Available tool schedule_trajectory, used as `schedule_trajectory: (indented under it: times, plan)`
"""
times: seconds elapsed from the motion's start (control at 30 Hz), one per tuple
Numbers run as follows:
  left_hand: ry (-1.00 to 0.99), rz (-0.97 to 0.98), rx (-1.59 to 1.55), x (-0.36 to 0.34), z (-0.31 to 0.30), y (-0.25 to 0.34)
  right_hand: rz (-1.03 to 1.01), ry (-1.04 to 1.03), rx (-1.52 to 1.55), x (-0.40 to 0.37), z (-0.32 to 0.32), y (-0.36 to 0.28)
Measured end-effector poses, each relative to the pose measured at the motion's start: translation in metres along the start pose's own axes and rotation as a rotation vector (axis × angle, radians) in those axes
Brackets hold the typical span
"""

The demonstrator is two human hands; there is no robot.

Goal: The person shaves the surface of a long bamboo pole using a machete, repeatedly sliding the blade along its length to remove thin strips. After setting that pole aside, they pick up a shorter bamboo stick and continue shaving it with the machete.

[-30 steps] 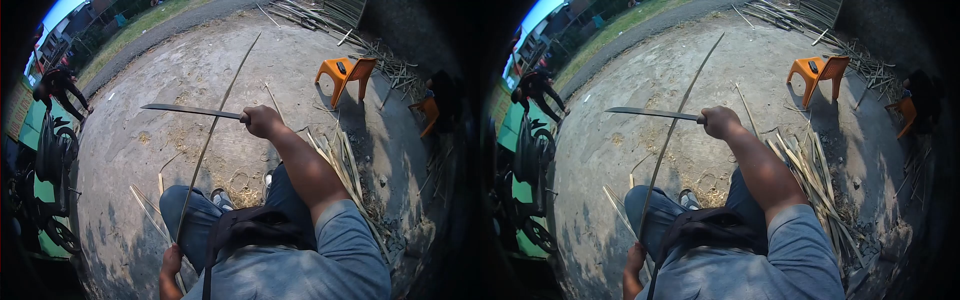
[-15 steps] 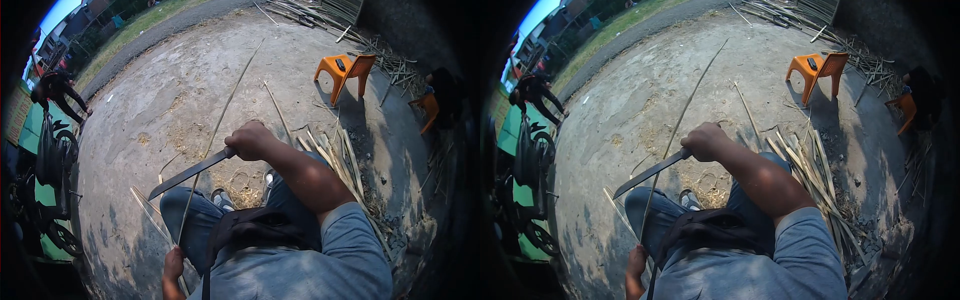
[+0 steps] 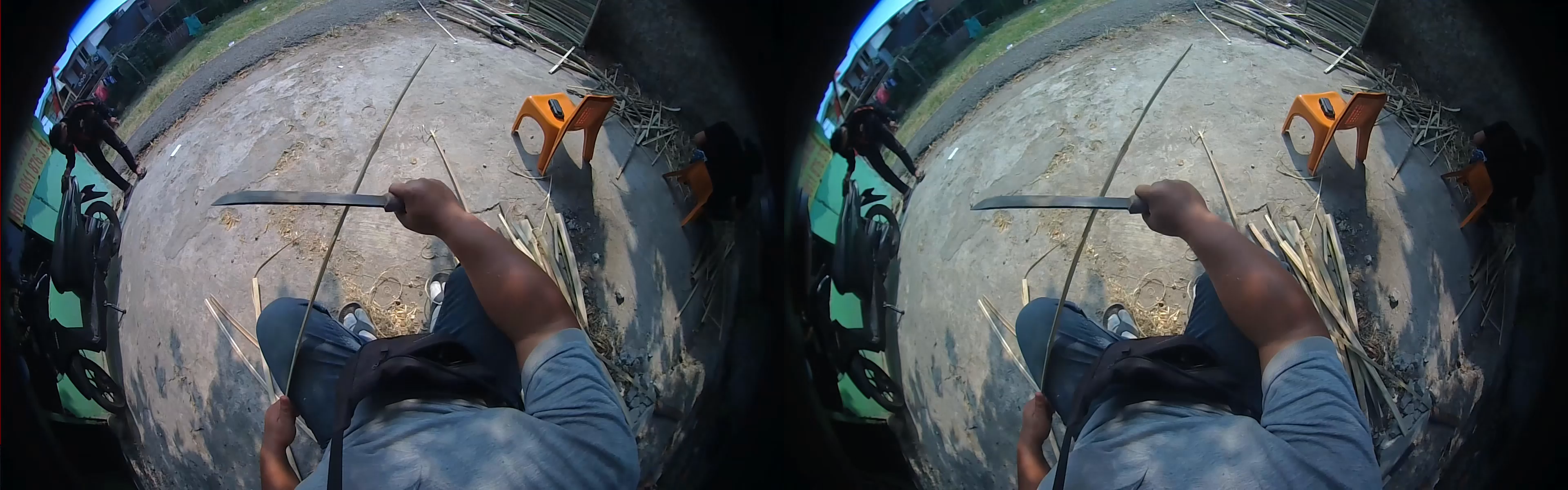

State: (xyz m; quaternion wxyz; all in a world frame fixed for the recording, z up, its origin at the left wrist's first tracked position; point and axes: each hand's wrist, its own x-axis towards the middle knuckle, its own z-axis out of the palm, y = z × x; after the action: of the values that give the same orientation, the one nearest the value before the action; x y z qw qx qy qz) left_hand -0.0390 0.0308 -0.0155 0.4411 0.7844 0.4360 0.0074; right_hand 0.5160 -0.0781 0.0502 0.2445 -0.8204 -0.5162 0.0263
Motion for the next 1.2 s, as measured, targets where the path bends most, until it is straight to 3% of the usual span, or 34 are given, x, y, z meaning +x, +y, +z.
schedule_trajectory:
  times: [0.1,0.2,0.3,0.43,0.53,0.77,0.9,1.03,1.2]
  plan:
    - [0.007,0.022,-0.004,-0.001,0.0,0.005,-0.199,-0.089,-0.083,-0.005,0.015,-0.03]
    - [0.022,0.07,0.004,-0.004,0.0,0.017,-0.266,-0.208,-0.225,-0.003,0.003,-0.051]
    - [0.021,0.059,-0.012,-0.002,0.0,0.009,-0.199,-0.029,-0.044,0.003,0.012,-0.021]
    - [0.016,0.048,-0.012,0.0,0.0,0.006,0.233,0.035,0.122,0.01,-0.002,0.012]
    - [0.016,0.04,-0.035,-0.001,0.0,0.008,0.323,0.104,0.079,0.007,-0.007,0.02]
    - [-0.011,-0.027,-0.067,0.001,0.0,0.001,-0.118,-0.076,-0.049,-0.005,0.002,-0.019]
    - [-0.013,-0.044,-0.09,0.001,-0.002,-0.01,-0.217,-0.07,-0.104,-0.001,-0.005,-0.02]
    - [-0.02,-0.117,-0.058,0.003,-0.002,-0.007,0.169,-0.046,0.146,0.01,-0.006,0.018]
    - [-0.02,-0.145,-0.074,0.003,-0.003,0.011,0.183,0.044,0.174,0.003,-0.009,0.026]
